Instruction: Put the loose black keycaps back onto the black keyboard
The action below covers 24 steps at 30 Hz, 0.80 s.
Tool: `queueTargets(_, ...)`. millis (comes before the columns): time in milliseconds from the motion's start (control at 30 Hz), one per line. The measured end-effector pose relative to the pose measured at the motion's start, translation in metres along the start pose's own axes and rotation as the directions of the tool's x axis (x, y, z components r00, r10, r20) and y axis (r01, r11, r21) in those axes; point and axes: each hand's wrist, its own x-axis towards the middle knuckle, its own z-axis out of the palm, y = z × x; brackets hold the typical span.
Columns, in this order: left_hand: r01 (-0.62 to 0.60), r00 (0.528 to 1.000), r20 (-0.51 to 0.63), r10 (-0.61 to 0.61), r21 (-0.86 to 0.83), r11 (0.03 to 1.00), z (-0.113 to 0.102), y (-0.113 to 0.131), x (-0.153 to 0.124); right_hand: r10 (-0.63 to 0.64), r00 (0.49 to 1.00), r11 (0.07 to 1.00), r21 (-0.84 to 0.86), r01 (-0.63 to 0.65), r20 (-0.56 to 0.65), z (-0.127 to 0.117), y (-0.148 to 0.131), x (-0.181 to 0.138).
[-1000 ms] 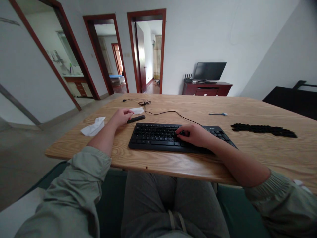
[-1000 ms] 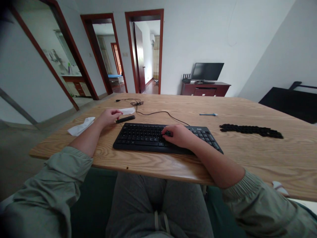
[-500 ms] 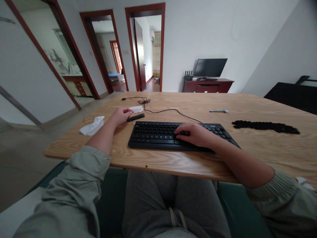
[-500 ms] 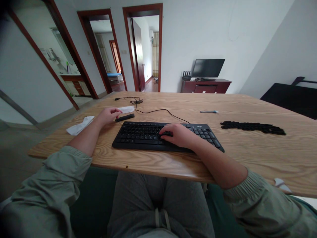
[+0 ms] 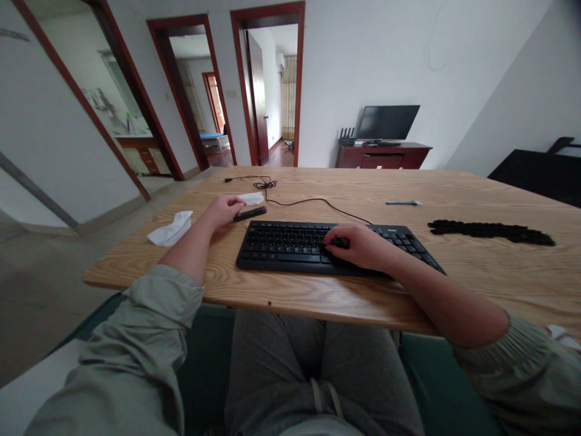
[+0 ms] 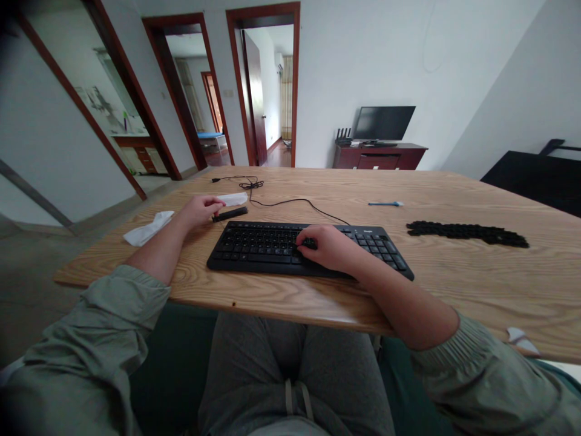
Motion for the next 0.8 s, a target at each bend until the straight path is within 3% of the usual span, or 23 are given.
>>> queueTargets(167, 0.009, 1.000, 0.000, -0.009, -0.006, 1.000, 0.0005, 0.0004, 0.0000, 0.003, 1.000, 0.999, 0.041, -0.003, -0.001, -0.0006, -0.0015, -0.0025)
queueTargets(333, 0.012, 1.000, -0.010, -0.012, 0.009, 1.000, 0.0002, 0.0021, -0.0006, -0.092, 0.995, 0.990, 0.107, 0.088, 0.033, -0.0016, -0.0033, -0.0034)
queueTargets(500, -0.003, 1.000, -0.009, 0.003, -0.009, 1.000, 0.0013, 0.0022, -0.0004, -0.110, 0.993, 0.990, 0.094, 0.106, 0.042, -0.0028, -0.0032, -0.0042)
queueTargets(700, 0.007, 1.000, -0.003, -0.007, -0.004, 1.000, 0.0018, 0.0041, 0.0000, -0.033, 0.999, 0.997, 0.072, 0.031, 0.037, 0.0005, -0.0006, -0.0049)
queueTargets(800, -0.001, 1.000, -0.006, 0.001, -0.013, 1.000, 0.0017, 0.0035, 0.0001, -0.067, 0.997, 0.993, 0.097, 0.062, 0.046, -0.0001, -0.0018, -0.0048)
